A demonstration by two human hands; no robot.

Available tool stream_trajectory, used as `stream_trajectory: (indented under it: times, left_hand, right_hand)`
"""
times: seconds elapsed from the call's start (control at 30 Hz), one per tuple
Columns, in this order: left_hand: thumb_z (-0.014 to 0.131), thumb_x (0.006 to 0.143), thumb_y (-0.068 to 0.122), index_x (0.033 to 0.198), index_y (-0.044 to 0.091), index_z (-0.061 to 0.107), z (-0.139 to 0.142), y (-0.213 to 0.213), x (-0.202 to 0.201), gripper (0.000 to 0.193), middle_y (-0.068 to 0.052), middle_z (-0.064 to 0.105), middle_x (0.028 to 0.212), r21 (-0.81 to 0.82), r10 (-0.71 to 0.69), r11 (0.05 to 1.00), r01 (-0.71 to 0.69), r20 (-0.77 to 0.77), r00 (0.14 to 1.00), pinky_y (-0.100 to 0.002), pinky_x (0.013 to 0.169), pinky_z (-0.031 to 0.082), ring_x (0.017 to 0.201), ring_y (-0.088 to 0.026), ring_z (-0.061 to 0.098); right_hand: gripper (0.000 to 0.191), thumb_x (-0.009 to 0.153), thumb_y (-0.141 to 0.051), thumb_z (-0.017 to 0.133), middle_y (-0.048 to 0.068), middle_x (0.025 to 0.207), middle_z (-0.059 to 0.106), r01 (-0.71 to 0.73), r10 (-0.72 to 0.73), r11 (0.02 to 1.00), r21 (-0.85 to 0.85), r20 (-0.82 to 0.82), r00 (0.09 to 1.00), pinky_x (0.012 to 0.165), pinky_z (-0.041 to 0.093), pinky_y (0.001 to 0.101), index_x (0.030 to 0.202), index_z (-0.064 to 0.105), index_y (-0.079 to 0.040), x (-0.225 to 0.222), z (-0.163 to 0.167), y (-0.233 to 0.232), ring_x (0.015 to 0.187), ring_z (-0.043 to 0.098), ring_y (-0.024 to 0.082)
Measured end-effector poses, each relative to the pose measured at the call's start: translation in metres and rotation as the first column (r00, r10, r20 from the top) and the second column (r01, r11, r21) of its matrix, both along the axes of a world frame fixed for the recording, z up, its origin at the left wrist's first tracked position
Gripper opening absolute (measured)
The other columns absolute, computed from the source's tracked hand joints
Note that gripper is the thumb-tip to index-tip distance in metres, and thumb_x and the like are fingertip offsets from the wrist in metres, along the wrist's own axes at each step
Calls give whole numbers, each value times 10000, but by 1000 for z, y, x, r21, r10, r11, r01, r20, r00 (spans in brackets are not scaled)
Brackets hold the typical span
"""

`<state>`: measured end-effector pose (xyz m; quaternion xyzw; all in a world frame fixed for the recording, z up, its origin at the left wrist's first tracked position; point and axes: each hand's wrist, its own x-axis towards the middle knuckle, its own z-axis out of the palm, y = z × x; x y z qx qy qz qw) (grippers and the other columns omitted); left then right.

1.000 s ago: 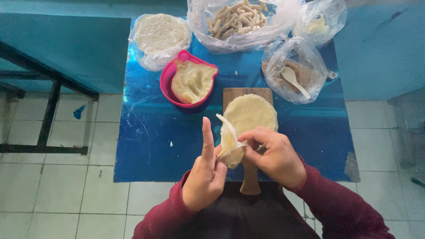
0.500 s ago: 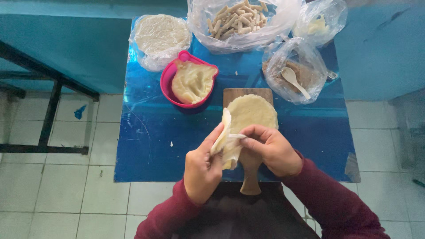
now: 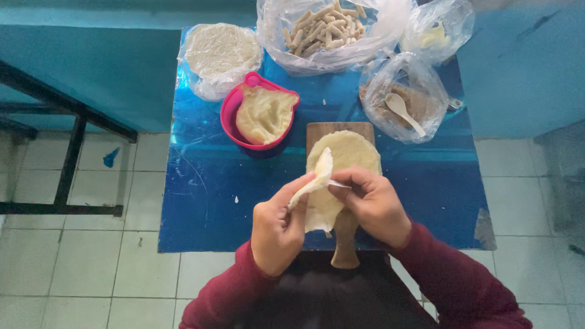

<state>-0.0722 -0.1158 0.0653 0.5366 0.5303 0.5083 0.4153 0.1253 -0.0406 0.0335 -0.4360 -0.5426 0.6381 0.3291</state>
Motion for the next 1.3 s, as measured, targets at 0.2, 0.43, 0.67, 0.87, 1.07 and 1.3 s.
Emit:
stream_trajectory:
  times: [0.2, 0.43, 0.67, 0.87, 1.07, 1.3]
  left_hand:
    - [709, 942, 103, 1365, -23, 511, -10, 48, 4, 484, -74, 687, 1197, 52, -172, 985, 165, 229, 958, -237, 929, 530, 1084, -74, 624]
    - [518, 1085, 214, 1264, -33, 647, -5, 81, 2, 331, -40, 740, 1072, -17, -172, 977, 210, 512, 841, -250, 820, 554, 939, -101, 666]
    - [528, 1084, 221, 1355, -2, 644, -17, 81, 18, 370, -32, 762, 1061, 73, -153, 987, 144, 135, 979, -210, 833, 541, 970, -49, 618]
    - [493, 1120, 221, 1360, -33, 637, -26, 81, 15, 378, -51, 718, 1160, 71, -203, 979, 191, 366, 908, -236, 886, 514, 1025, -86, 614]
    - [442, 1112, 226, 1378, -37, 594, -23, 85, 6, 404, -98, 684, 1262, -7, -132, 985, 173, 615, 777, -302, 979, 528, 1117, -151, 650]
    - [566, 1059, 211, 1367, -28, 545, -40, 96, 0, 390, -140, 662, 1278, -73, -125, 943, 323, 825, 551, -357, 965, 544, 1132, -193, 667]
  right_hand:
    - [158, 1024, -65, 611, 21, 1061, 711, -30, 47, 992, 123, -133, 990, 890, 532, 255, 1159, 658, 2, 1, -1, 17, 990, 641, 68]
    - [163, 1062, -93, 557, 84, 1070, 681, 31, -252, 937, -349, -608, 753, 917, 562, 360, 1203, 558, -11, -3, 10, 46, 996, 663, 178]
    - [469, 894, -114, 707, 29, 1062, 667, 50, -33, 991, 124, -139, 990, 812, 557, 287, 1289, 459, -69, -10, 5, 35, 969, 658, 95]
    - [158, 1042, -164, 695, 20, 918, 668, 253, -291, 873, 416, 29, 956, 737, 519, 247, 1111, 651, -29, -15, -13, 39, 827, 590, 70]
    - [197, 1022, -227, 648, 4, 926, 675, 370, -363, 926, -71, -435, 824, 750, 529, 243, 1068, 590, -45, -17, -15, 53, 817, 613, 65]
    - [155, 1024, -183, 661, 39, 947, 689, 351, -304, 932, 88, -337, 891, 740, 548, 262, 1070, 616, -42, -10, 0, 46, 817, 639, 89]
